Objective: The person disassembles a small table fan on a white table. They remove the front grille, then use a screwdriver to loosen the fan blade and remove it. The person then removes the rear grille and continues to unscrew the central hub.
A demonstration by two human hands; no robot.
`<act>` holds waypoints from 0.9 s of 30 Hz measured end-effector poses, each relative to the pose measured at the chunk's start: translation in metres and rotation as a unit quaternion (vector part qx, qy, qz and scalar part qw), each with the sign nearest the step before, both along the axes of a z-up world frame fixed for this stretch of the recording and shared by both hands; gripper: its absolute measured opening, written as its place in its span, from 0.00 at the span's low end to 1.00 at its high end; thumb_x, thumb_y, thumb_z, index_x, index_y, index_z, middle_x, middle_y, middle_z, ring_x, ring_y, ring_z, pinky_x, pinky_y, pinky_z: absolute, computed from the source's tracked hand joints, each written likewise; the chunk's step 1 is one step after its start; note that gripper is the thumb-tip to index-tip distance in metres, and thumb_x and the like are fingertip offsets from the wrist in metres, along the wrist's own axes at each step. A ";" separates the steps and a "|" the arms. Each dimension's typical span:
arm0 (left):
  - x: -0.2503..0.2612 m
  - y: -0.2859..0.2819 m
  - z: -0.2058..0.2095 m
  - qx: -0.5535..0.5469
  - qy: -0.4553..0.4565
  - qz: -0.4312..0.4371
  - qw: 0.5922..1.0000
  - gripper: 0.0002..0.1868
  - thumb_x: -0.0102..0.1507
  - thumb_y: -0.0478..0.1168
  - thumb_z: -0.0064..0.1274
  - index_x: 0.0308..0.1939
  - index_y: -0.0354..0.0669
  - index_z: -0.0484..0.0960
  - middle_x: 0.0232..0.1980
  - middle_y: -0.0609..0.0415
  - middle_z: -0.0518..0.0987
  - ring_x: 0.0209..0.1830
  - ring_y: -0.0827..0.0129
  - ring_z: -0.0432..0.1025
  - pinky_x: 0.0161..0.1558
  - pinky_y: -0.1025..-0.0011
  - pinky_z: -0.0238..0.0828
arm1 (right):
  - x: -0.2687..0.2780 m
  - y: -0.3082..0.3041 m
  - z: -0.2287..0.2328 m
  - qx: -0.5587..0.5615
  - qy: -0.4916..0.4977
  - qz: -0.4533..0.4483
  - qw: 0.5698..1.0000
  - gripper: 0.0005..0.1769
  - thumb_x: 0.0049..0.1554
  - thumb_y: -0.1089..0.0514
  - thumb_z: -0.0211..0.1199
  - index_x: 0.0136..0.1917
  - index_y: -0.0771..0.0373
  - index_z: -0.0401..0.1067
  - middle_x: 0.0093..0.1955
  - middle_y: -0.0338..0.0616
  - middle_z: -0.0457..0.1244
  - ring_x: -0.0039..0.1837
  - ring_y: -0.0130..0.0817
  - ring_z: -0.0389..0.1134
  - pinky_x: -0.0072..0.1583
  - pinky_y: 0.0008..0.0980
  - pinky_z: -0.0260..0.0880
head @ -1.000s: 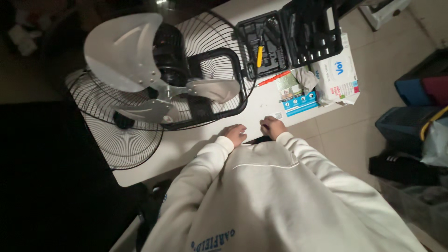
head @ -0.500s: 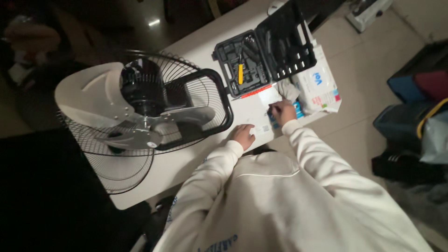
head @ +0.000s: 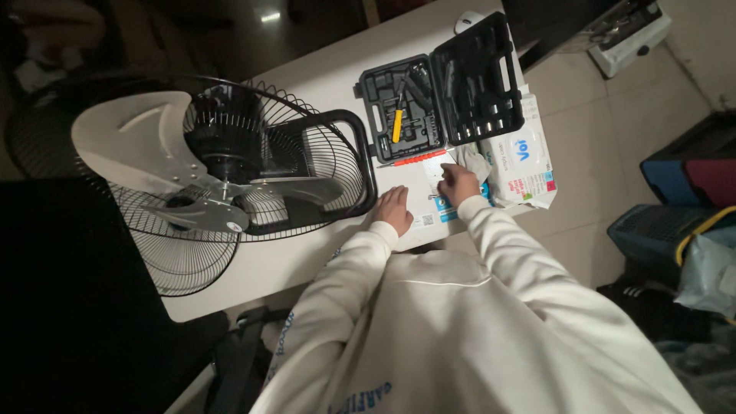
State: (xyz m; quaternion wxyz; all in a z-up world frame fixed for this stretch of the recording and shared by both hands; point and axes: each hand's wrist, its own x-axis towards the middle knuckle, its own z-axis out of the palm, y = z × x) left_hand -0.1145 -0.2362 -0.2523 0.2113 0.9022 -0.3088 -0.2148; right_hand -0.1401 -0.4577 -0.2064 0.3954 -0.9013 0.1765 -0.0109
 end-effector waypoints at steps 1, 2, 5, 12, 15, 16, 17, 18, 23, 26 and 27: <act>0.001 0.000 0.000 0.002 0.003 0.002 1.000 0.37 0.59 0.43 0.52 0.72 0.37 0.66 0.76 0.46 0.65 0.78 0.55 0.56 0.76 0.57 0.48 | -0.004 -0.003 0.001 0.021 0.005 -0.008 1.000 0.22 0.48 0.61 0.69 0.58 0.63 0.77 0.45 0.49 0.70 0.44 0.43 0.72 0.51 0.38 0.73; 0.002 -0.001 0.000 -0.013 0.013 0.013 1.000 0.35 0.58 0.43 0.53 0.70 0.38 0.67 0.74 0.46 0.66 0.76 0.55 0.57 0.74 0.56 0.49 | -0.009 -0.006 0.002 0.042 0.009 -0.015 0.999 0.22 0.48 0.61 0.69 0.57 0.63 0.77 0.43 0.48 0.70 0.42 0.40 0.72 0.50 0.36 0.73; 0.003 0.003 0.008 -0.061 0.050 0.031 0.996 0.31 0.58 0.43 0.55 0.65 0.42 0.72 0.68 0.45 0.73 0.70 0.53 0.64 0.68 0.55 0.57 | -0.027 -0.007 0.001 0.032 -0.054 -0.038 0.997 0.11 0.58 0.60 0.65 0.54 0.62 0.80 0.45 0.47 0.70 0.43 0.33 0.72 0.49 0.32 0.74; 0.005 0.032 0.083 -0.355 0.177 0.022 0.918 0.14 0.66 0.36 0.51 0.56 0.42 0.80 0.52 0.50 0.84 0.51 0.60 0.81 0.52 0.66 0.78 | -0.008 0.019 0.030 0.149 -0.131 -0.081 0.977 0.07 0.62 0.63 0.63 0.55 0.65 0.77 0.42 0.41 0.68 0.43 0.25 0.67 0.48 0.25 0.68; 0.007 0.062 0.137 -0.383 0.164 0.038 0.908 0.10 0.67 0.35 0.54 0.52 0.41 0.82 0.47 0.51 0.84 0.42 0.65 0.79 0.46 0.70 0.77 | 0.013 0.050 0.084 0.200 -0.227 -0.082 0.950 0.06 0.64 0.66 0.63 0.55 0.66 0.74 0.46 0.40 0.67 0.47 0.24 0.68 0.51 0.23 0.68; 0.010 0.076 0.155 -0.371 0.145 0.047 0.916 0.09 0.67 0.35 0.55 0.50 0.41 0.83 0.45 0.51 0.83 0.37 0.66 0.78 0.43 0.70 0.76 | 0.018 0.063 0.107 0.174 -0.257 -0.088 0.946 0.06 0.64 0.67 0.63 0.55 0.66 0.74 0.48 0.42 0.67 0.49 0.26 0.68 0.52 0.24 0.68; 0.012 0.091 0.173 -0.400 0.111 0.060 0.908 0.08 0.67 0.35 0.56 0.50 0.40 0.83 0.45 0.51 0.83 0.39 0.67 0.78 0.43 0.70 0.76 | 0.022 0.077 0.131 0.149 -0.287 -0.094 0.941 0.06 0.64 0.69 0.63 0.55 0.67 0.74 0.49 0.43 0.66 0.51 0.27 0.68 0.53 0.25 0.68; 0.014 0.107 0.190 -0.428 0.076 0.071 0.898 0.08 0.68 0.35 0.56 0.50 0.40 0.83 0.45 0.52 0.83 0.40 0.67 0.78 0.44 0.70 0.76 | 0.025 0.091 0.156 0.110 -0.320 -0.064 0.939 0.06 0.63 0.70 0.63 0.54 0.67 0.74 0.51 0.46 0.66 0.52 0.31 0.68 0.53 0.27 0.68; 0.041 0.181 0.246 -0.440 -0.153 0.230 0.855 0.06 0.66 0.35 0.58 0.47 0.41 0.84 0.46 0.52 0.81 0.47 0.60 0.75 0.53 0.64 0.71 | 0.041 0.160 0.256 -0.026 -0.427 0.132 0.894 0.12 0.55 0.73 0.65 0.53 0.68 0.73 0.53 0.52 0.65 0.57 0.47 0.67 0.59 0.40 0.69; 0.064 0.218 0.265 -0.368 -0.266 0.347 0.821 0.12 0.64 0.38 0.60 0.51 0.41 0.80 0.52 0.50 0.79 0.58 0.55 0.69 0.64 0.60 0.63 | 0.062 0.201 0.287 -0.042 -0.419 0.209 0.882 0.14 0.54 0.68 0.67 0.55 0.66 0.74 0.56 0.52 0.64 0.58 0.50 0.67 0.59 0.42 0.69; 0.071 0.227 0.269 -0.343 -0.266 0.393 0.811 0.15 0.63 0.40 0.60 0.52 0.41 0.79 0.53 0.49 0.78 0.60 0.55 0.66 0.65 0.59 0.61 | 0.070 0.211 0.295 -0.070 -0.411 0.226 0.881 0.15 0.54 0.66 0.67 0.55 0.66 0.73 0.57 0.52 0.64 0.59 0.51 0.66 0.60 0.43 0.67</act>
